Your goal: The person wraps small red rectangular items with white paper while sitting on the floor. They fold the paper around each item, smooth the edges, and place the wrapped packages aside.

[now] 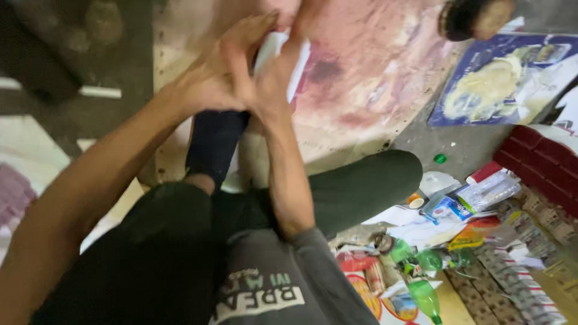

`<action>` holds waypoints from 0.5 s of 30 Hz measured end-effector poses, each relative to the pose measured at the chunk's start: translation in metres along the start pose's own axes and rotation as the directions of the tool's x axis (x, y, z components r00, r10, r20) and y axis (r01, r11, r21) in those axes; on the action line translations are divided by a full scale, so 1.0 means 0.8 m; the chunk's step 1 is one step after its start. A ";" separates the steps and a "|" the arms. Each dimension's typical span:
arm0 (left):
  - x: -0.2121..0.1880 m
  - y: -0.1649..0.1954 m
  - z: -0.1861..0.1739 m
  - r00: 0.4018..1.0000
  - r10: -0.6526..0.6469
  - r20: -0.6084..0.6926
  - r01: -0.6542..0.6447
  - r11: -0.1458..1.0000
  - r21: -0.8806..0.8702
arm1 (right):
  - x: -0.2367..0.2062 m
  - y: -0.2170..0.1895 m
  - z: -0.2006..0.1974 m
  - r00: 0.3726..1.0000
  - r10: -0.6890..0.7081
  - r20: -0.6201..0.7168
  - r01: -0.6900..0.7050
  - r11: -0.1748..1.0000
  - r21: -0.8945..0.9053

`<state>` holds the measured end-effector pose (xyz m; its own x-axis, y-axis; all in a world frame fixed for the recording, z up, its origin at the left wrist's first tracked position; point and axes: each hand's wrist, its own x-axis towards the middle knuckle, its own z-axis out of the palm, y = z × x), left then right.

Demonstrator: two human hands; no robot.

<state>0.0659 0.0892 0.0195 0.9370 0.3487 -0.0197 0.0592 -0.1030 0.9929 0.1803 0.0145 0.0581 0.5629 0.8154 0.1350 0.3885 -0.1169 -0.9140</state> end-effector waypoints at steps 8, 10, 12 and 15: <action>0.031 0.090 0.001 0.999 -0.024 0.042 -0.010 0.752 0.659 | -0.027 0.040 -0.010 0.927 0.374 0.033 -0.373 0.910 0.182; 0.052 0.108 0.004 0.979 -0.139 0.146 -0.093 0.329 0.940 | -0.016 0.047 -0.034 0.986 0.099 -0.135 -0.056 0.955 0.293; 0.063 0.114 0.002 0.988 -0.099 0.119 -0.057 0.480 0.875 | -0.008 0.053 -0.064 0.971 0.094 -0.221 -0.013 0.938 0.345; 0.045 0.101 0.002 0.998 -0.063 -0.003 0.051 0.778 0.627 | -0.015 0.048 -0.107 0.951 0.307 0.037 -0.273 0.776 0.568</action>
<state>0.1050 0.0920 0.0992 0.9304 0.3573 -0.0816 0.3093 -0.6460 0.6978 0.2509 -0.0480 0.0537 0.6278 0.7604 -0.1663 -0.2663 0.0090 -0.9639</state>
